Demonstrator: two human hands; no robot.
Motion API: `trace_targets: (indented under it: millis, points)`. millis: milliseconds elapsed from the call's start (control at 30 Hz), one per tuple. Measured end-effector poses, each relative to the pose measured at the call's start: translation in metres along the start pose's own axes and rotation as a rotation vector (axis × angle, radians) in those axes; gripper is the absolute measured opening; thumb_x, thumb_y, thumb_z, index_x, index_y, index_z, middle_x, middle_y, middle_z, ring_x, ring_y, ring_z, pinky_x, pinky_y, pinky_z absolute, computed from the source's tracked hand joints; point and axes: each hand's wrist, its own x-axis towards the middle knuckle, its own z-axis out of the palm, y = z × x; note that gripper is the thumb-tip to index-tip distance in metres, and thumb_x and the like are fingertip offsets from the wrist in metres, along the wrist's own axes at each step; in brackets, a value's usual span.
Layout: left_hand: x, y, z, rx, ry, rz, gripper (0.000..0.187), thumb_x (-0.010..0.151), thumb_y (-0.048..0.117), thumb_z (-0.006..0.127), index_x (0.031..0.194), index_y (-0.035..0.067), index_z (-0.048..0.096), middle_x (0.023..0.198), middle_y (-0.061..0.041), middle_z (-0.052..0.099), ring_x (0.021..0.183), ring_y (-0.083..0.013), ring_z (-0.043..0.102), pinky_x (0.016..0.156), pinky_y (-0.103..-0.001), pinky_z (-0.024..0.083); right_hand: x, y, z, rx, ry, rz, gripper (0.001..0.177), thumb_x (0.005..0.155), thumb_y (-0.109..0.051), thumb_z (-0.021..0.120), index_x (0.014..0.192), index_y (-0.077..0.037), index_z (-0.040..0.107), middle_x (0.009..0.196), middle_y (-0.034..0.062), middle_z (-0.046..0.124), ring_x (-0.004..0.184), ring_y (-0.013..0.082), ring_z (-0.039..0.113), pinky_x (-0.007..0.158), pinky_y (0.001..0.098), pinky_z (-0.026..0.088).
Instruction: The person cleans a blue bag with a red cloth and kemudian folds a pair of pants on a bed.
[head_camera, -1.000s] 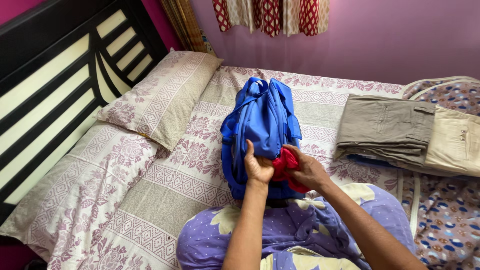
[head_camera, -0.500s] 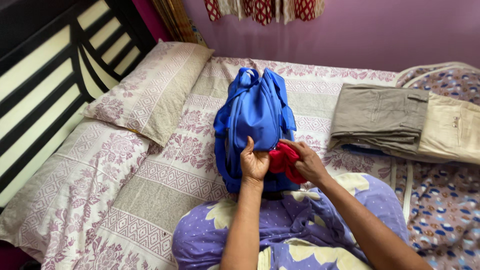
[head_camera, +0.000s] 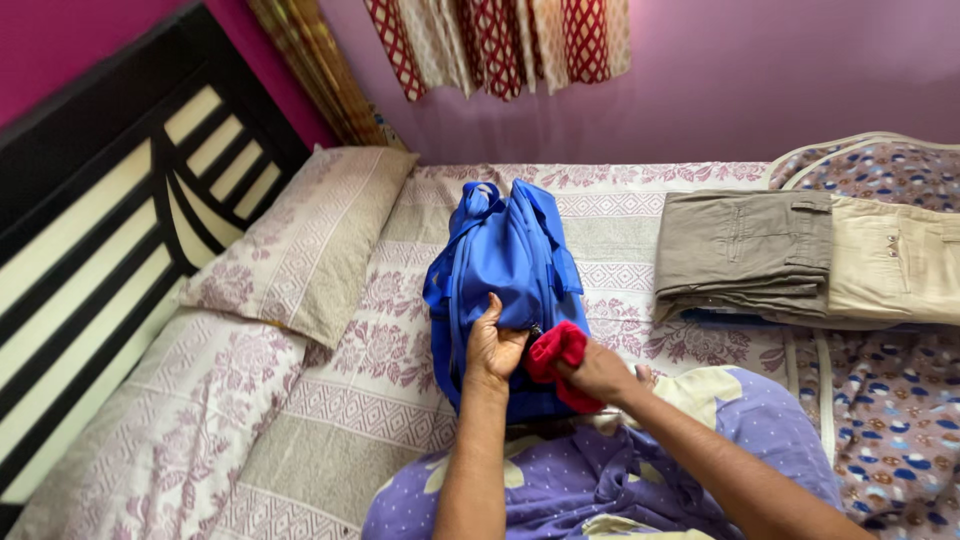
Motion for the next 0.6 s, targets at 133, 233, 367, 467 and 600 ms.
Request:
trace_targets:
  millis: [133, 233, 367, 467, 600]
  points:
    - [-0.008, 0.051, 0.014, 0.176, 0.034, 0.065, 0.031, 0.092, 0.034, 0.074, 0.110, 0.008, 0.069, 0.103, -0.009, 0.076, 0.094, -0.0279, 0.073, 0.090, -0.048, 0.058, 0.007, -0.037, 0.039, 0.195, 0.093, -0.090, 0.046, 0.087, -0.046, 0.062, 0.125, -0.019, 0.060, 0.112, 0.0154, 0.072, 0.103, 0.0389, 0.069, 0.087, 0.0467, 0.055]
    - [-0.035, 0.117, 0.015, 0.339, 0.041, 0.234, 0.026, 0.091, 0.030, 0.075, 0.111, 0.014, 0.070, 0.102, -0.006, 0.075, 0.093, -0.0257, 0.073, 0.090, -0.047, 0.058, 0.010, -0.069, 0.060, 0.165, 0.031, -0.392, 0.043, 0.082, -0.021, 0.061, 0.125, -0.012, 0.061, 0.114, 0.0199, 0.071, 0.106, 0.0417, 0.067, 0.092, 0.0478, 0.054]
    - [-0.084, 0.181, -0.012, 0.236, 0.308, 0.293, 0.031, 0.087, 0.029, 0.069, 0.111, 0.007, 0.069, 0.102, -0.010, 0.076, 0.093, -0.0314, 0.073, 0.085, -0.052, 0.057, -0.003, -0.100, 0.069, 0.055, -0.269, -0.449, 0.050, 0.076, -0.017, 0.071, 0.126, -0.016, 0.063, 0.112, 0.0177, 0.072, 0.105, 0.0404, 0.067, 0.089, 0.0481, 0.053]
    - [-0.115, 0.186, -0.043, 0.205, 0.283, 0.327, 0.036, 0.089, 0.021, 0.070, 0.120, 0.004, 0.066, 0.113, -0.012, 0.074, 0.104, -0.0315, 0.071, 0.092, -0.050, 0.056, 0.010, -0.085, 0.067, 0.142, -0.300, -0.298, 0.053, 0.075, -0.014, 0.073, 0.128, -0.018, 0.063, 0.109, 0.0154, 0.074, 0.101, 0.0343, 0.071, 0.087, 0.0439, 0.056]
    - [-0.132, 0.149, -0.047, 0.585, 0.150, 0.526, 0.049, 0.087, 0.010, 0.075, 0.133, 0.005, 0.059, 0.131, -0.013, 0.065, 0.116, -0.0285, 0.064, 0.099, -0.043, 0.053, 0.043, -0.016, 0.056, 0.477, -0.168, -0.030, 0.050, 0.076, 0.000, 0.055, 0.121, -0.014, 0.071, 0.087, 0.0117, 0.078, 0.078, 0.0200, 0.073, 0.073, 0.0361, 0.060]
